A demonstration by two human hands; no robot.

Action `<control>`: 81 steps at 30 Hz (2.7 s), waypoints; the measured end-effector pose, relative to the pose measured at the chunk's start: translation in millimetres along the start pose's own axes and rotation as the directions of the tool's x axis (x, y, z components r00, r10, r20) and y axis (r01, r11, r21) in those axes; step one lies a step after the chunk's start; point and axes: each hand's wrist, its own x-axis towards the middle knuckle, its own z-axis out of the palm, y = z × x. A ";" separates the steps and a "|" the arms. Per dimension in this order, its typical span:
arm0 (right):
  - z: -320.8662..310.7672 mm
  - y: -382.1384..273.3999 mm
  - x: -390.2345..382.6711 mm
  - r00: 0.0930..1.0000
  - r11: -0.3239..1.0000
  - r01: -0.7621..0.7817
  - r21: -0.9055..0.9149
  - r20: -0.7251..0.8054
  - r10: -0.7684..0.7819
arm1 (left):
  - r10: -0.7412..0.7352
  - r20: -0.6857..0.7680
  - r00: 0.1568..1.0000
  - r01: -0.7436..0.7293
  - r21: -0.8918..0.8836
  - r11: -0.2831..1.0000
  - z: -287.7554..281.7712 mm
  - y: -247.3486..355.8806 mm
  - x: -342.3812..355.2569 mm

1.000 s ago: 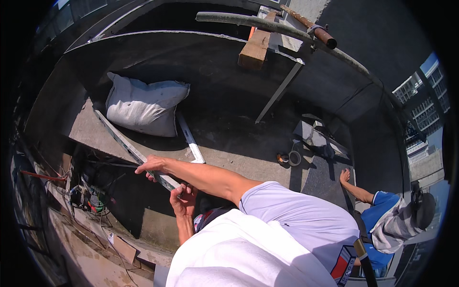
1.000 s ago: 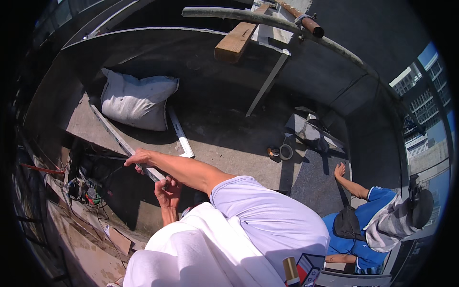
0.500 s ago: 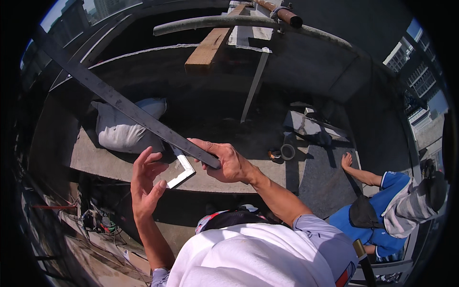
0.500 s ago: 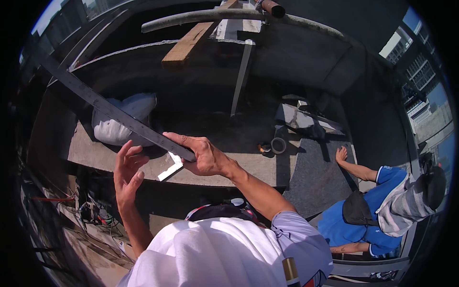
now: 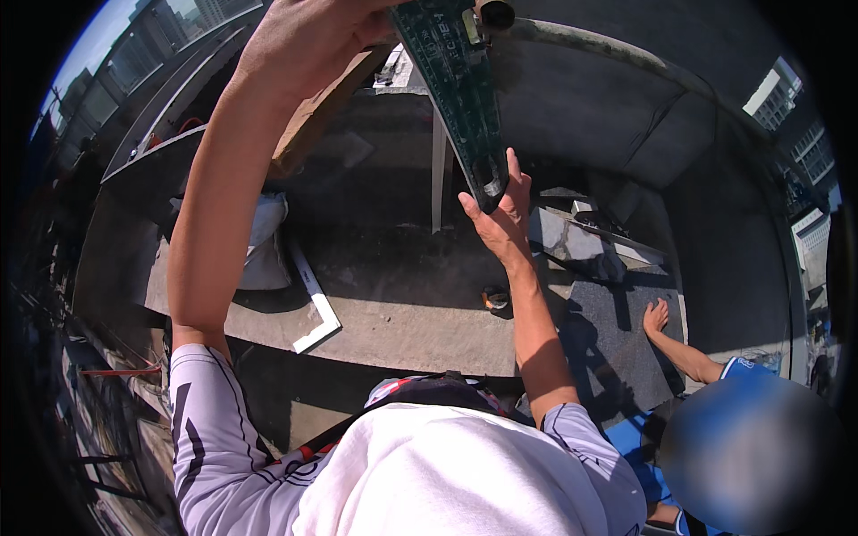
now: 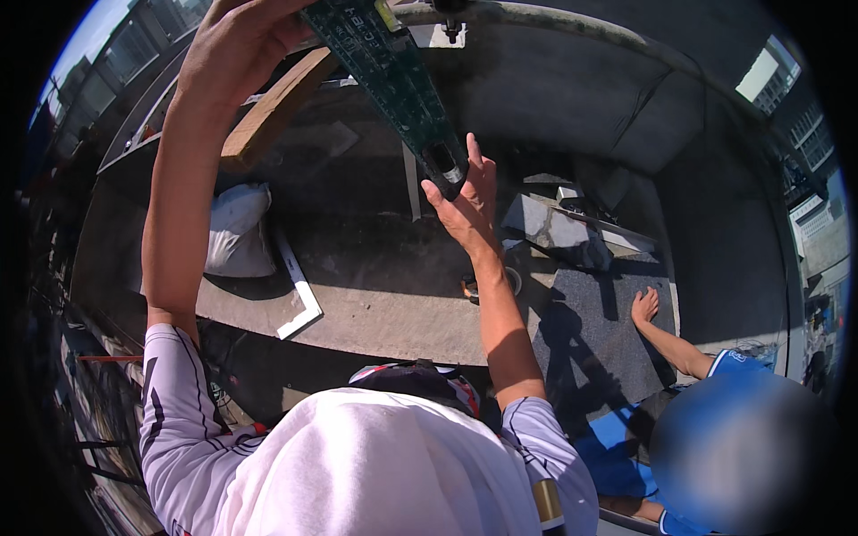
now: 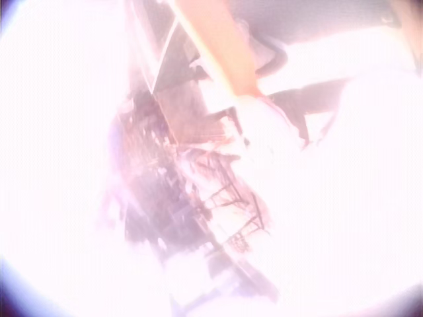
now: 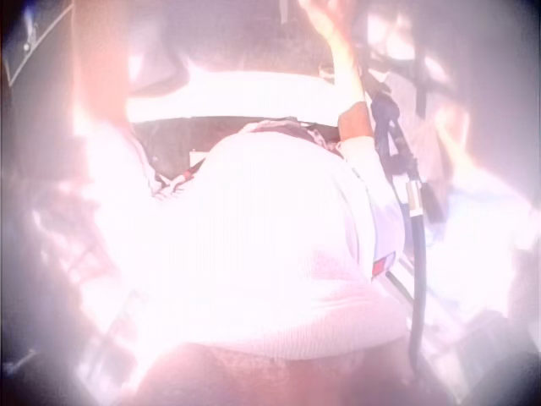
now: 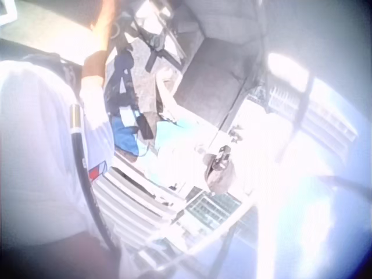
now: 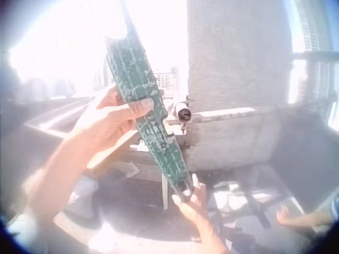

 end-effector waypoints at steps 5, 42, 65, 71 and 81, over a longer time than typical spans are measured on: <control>21.8 57.4 42.8 0.999 0.999 0.031 0.009 -0.007 -0.031 | -0.074 0.142 0.987 0.075 -0.006 0.997 -21.0 -41.1 54.3; 151.8 207.7 33.6 0.856 0.891 -0.404 0.206 0.429 0.289 | -0.491 0.027 0.871 0.399 0.546 0.737 -137.3 -232.6 139.0; 156.1 194.2 43.2 0.760 0.919 -0.351 -0.179 0.518 0.391 | -0.458 0.224 0.860 0.146 0.753 0.642 -122.1 -268.4 131.2; 178.2 186.5 42.7 0.709 0.902 -0.344 -0.260 0.558 0.431 | -0.438 0.267 0.858 0.144 0.695 0.704 -134.3 -243.7 125.7; 179.0 196.7 38.2 0.729 0.906 -0.326 -0.269 0.539 0.422 | -0.463 0.257 0.848 0.166 0.701 0.694 -129.7 -246.1 129.5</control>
